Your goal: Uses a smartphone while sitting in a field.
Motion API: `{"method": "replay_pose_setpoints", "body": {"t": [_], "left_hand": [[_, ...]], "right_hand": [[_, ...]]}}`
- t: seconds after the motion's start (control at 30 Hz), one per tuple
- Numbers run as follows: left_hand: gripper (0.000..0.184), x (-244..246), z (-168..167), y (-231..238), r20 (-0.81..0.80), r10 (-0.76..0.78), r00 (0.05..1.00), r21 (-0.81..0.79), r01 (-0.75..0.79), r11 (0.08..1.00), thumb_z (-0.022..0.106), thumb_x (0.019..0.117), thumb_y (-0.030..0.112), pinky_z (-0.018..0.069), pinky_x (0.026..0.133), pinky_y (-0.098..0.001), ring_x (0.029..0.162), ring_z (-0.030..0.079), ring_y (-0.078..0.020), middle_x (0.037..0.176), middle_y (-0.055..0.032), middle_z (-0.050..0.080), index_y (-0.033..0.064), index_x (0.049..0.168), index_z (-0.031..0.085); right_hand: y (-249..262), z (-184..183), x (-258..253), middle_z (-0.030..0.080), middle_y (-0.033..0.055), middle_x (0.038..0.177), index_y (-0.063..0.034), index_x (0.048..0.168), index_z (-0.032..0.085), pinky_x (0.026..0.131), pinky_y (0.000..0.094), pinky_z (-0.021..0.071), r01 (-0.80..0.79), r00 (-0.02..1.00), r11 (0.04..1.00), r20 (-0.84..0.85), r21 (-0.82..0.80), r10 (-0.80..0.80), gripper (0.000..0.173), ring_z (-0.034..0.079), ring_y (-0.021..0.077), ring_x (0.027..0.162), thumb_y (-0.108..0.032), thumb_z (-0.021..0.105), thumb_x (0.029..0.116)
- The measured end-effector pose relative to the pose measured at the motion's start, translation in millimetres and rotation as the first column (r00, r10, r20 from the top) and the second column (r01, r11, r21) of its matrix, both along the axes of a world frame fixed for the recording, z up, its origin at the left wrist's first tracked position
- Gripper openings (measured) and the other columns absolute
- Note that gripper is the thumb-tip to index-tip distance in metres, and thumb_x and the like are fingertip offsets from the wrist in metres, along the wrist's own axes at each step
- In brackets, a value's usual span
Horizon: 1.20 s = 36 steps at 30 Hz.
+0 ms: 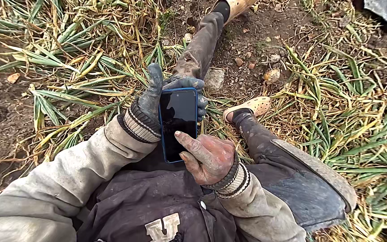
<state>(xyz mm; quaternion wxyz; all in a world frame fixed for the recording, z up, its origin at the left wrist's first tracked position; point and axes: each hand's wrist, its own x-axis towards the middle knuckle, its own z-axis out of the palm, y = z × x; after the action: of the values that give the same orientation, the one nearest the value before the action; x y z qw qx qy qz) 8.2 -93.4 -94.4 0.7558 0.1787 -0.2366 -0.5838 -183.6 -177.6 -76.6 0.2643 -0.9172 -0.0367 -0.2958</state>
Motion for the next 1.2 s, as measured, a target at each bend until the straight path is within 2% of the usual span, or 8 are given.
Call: {"method": "replay_pose_setpoints", "body": {"t": [0.07, 0.2, 0.3, 0.5, 0.67, 0.77, 1.0, 1.2], "left_hand": [[0.097, -4, 6, 2, 0.009, 0.039, 0.999, 0.04, -0.039, 0.998, 0.024, 0.0895, 0.086, 0.0606, 0.085, -0.0493, 0.098, 0.07, -0.0331, 0.111, -0.021, 0.069, 0.0064, 0.13, 0.061], [0.099, -4, -5, 2, 0.085, 0.043, 0.995, 0.008, -0.044, 0.999, 0.026, 0.0888, 0.087, 0.0587, 0.089, -0.0505, 0.102, 0.068, -0.0355, 0.117, -0.0238, 0.065, 0.0054, 0.136, 0.056], [0.097, -2, -7, 1, 0.079, 0.038, 0.996, 0.0, -0.038, 0.999, 0.029, 0.0888, 0.087, 0.0585, 0.089, -0.0505, 0.102, 0.068, -0.0349, 0.118, -0.0235, 0.066, 0.0059, 0.136, 0.057], [0.098, -3, -1, 4, 0.05, 0.043, 0.998, 0.028, -0.044, 0.999, 0.023, 0.0897, 0.086, 0.0588, 0.088, -0.0491, 0.102, 0.068, -0.0338, 0.115, -0.0224, 0.067, 0.0067, 0.135, 0.058], [0.098, 2, -11, 1, -0.024, -0.014, 1.0, -0.053, 0.012, 0.999, 0.034, 0.086, 0.088, 0.0555, 0.093, -0.0518, 0.108, 0.066, -0.0355, 0.122, -0.0233, 0.064, 0.0067, 0.136, 0.058], [0.097, 1, -6, 3, 0.026, 0.02, 0.999, -0.036, -0.019, 0.999, 0.026, 0.0896, 0.086, 0.0563, 0.092, -0.0501, 0.107, 0.066, -0.0341, 0.121, -0.022, 0.064, 0.0069, 0.136, 0.058], [0.096, 0, 0, 4, 0.011, 0.031, 0.999, -0.003, -0.031, 1.0, 0.03, 0.0893, 0.086, 0.0587, 0.089, -0.0489, 0.104, 0.068, -0.0327, 0.118, -0.0211, 0.066, 0.0056, 0.134, 0.058], [0.096, -3, 4, 4, 0.012, 0.054, 0.998, 0.025, -0.054, 0.998, 0.025, 0.0907, 0.085, 0.0584, 0.09, -0.0482, 0.102, 0.068, -0.0315, 0.115, -0.0202, 0.066, 0.0054, 0.133, 0.058]], "right_hand": [[1, 2, 0, 0.058, 0.0017, 0.065, -0.0106, 0.125, 0.075, 0.047, 0.0292, 0.0448, 0.008, 0.999, 0.999, -0.044, -0.034, -0.01, 0.042, 0.055, 0.0134, 0.055, -0.035, 0.05, 0.1023], [2, 2, 0, 0.061, 0.0014, 0.069, -0.0142, 0.127, 0.074, 0.048, 0.0304, 0.0466, 0.032, 0.991, 0.996, -0.131, -0.088, -0.043, 0.04, 0.059, 0.0144, 0.059, -0.036, 0.053, 0.1003], [1, 1, 0, 0.059, 0.0014, 0.067, -0.011, 0.125, 0.075, 0.048, 0.0292, 0.0448, 0.008, 0.998, 0.998, -0.06, -0.055, -0.011, 0.042, 0.055, 0.0136, 0.057, -0.036, 0.051, 0.1015], [-4, 3, -3, 0.057, 0.002, 0.064, -0.007, 0.12, 0.075, 0.048, 0.0269, 0.0434, 0.057, 0.997, 0.997, 0.057, 0.047, -0.059, 0.044, 0.052, 0.011, 0.054, -0.037, 0.048, 0.1031], [-4, 2, -3, 0.062, 0.0025, 0.069, -0.0042, 0.118, 0.075, 0.05, 0.0256, 0.0464, 0.079, 0.994, 0.989, 0.065, 0.124, -0.087, 0.042, 0.054, 0.009, 0.056, -0.033, 0.05, 0.1021], [-6, 2, -3, 0.061, 0.0028, 0.069, -0.0024, 0.118, 0.075, 0.05, 0.0252, 0.0461, 0.091, 0.993, 0.985, 0.066, 0.149, -0.101, 0.042, 0.054, 0.0088, 0.057, -0.033, 0.051, 0.1019], [-7, 1, -3, 0.061, 0.0028, 0.07, -0.0026, 0.115, 0.075, 0.05, 0.0245, 0.0461, 0.1, 0.991, 0.98, 0.07, 0.173, -0.114, 0.04, 0.053, 0.0081, 0.057, -0.032, 0.052, 0.1013], [-4, 2, -3, 0.063, 0.0028, 0.07, -0.0047, 0.117, 0.076, 0.05, 0.0258, 0.0474, 0.072, 0.996, 0.988, 0.032, 0.137, -0.077, 0.039, 0.056, 0.0092, 0.058, -0.03, 0.052, 0.1012]]}}
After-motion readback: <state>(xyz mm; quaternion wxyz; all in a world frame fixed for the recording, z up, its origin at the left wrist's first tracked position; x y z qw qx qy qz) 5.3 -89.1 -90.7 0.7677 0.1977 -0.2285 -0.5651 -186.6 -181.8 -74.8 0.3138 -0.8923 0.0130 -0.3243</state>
